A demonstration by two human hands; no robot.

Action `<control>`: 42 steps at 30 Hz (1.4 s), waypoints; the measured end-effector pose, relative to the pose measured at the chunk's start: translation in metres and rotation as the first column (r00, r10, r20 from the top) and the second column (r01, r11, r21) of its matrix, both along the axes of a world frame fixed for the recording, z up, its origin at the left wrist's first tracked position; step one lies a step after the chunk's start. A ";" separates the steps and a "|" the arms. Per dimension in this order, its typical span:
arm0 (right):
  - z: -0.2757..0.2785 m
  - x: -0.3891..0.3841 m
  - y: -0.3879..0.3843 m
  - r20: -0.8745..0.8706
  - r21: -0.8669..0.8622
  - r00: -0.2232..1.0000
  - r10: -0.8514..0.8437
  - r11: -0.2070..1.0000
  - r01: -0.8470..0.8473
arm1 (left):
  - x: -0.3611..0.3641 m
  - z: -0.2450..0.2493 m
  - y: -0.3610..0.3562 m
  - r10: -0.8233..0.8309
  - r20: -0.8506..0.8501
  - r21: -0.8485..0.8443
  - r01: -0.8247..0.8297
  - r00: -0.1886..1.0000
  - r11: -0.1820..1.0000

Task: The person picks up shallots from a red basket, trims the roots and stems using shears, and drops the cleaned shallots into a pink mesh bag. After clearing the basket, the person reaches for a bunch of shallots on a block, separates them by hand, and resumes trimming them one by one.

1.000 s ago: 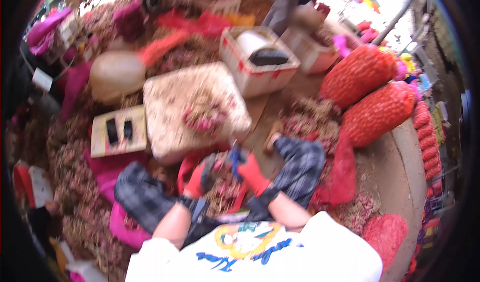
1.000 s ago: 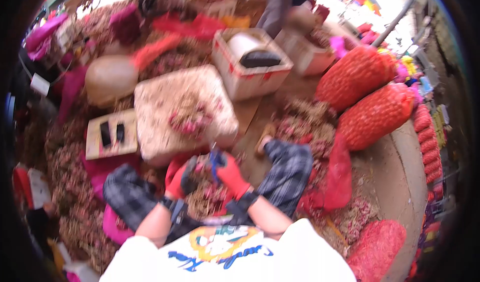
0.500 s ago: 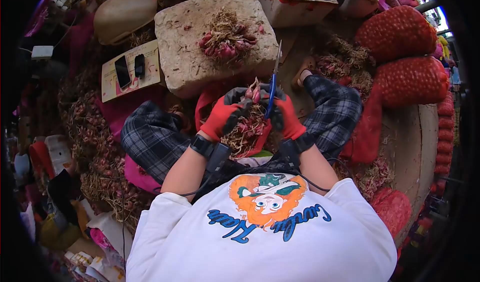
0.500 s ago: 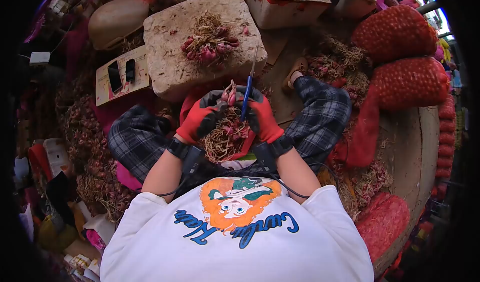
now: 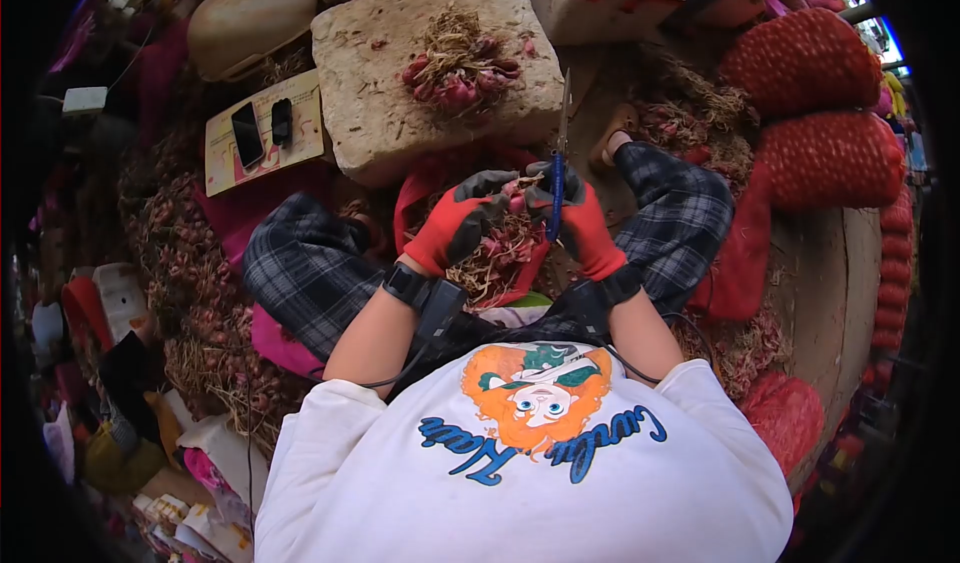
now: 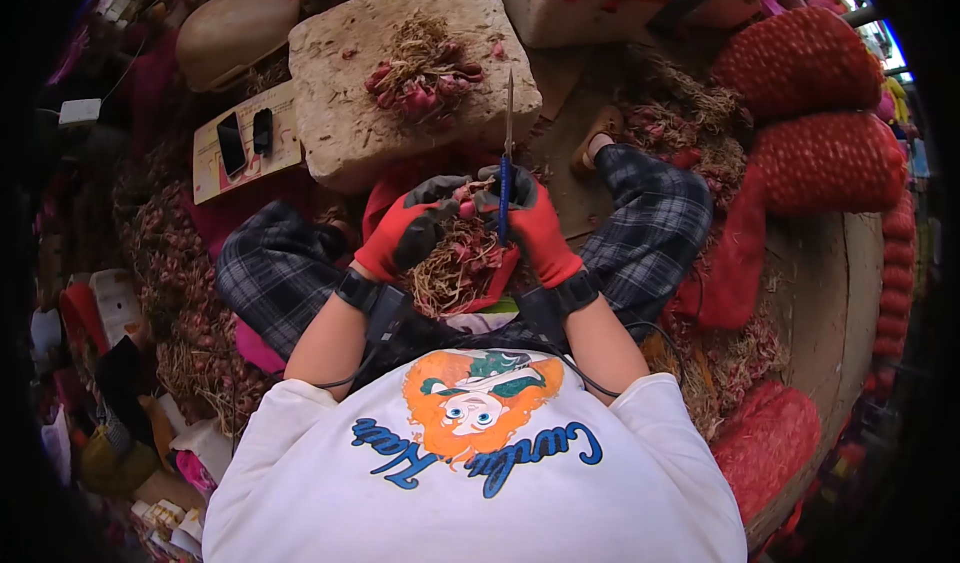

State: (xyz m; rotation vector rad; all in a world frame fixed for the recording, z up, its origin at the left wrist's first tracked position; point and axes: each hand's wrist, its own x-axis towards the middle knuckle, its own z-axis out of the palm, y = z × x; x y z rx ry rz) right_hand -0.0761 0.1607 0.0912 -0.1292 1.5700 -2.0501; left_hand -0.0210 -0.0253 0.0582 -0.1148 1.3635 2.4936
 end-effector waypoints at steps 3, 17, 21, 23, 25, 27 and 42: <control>-0.005 -0.002 0.001 -0.035 0.049 0.999 -0.011 0.999 0.013 | 0.000 0.003 0.009 0.047 -0.049 -0.150 -0.054 0.998 0.987; -0.028 0.011 -0.008 -0.462 0.475 0.880 0.112 0.869 0.139 | 0.015 -0.034 0.021 0.186 0.010 -0.199 -0.180 0.982 0.963; -0.043 0.005 -0.010 -0.239 0.393 0.970 0.046 0.918 0.054 | 0.015 -0.027 0.013 0.114 0.082 -0.203 -0.095 0.990 0.975; -0.057 0.001 -0.004 -0.008 0.170 1.000 0.011 0.985 -0.010 | 0.015 -0.025 0.004 -0.026 0.086 -0.044 0.030 0.996 0.999; -0.063 -0.002 0.010 0.038 0.096 0.999 0.038 0.995 -0.041 | 0.014 -0.027 -0.002 -0.105 -0.100 -0.187 0.085 0.989 0.979; -0.069 -0.004 0.021 0.069 0.052 0.996 0.055 0.997 -0.058 | 0.014 -0.039 -0.004 -0.130 -0.285 -0.274 0.049 0.950 0.961; -0.047 -0.005 0.003 -0.312 0.190 0.950 0.017 0.981 0.045 | 0.008 -0.044 -0.004 0.086 -0.111 -0.266 -0.113 0.990 0.957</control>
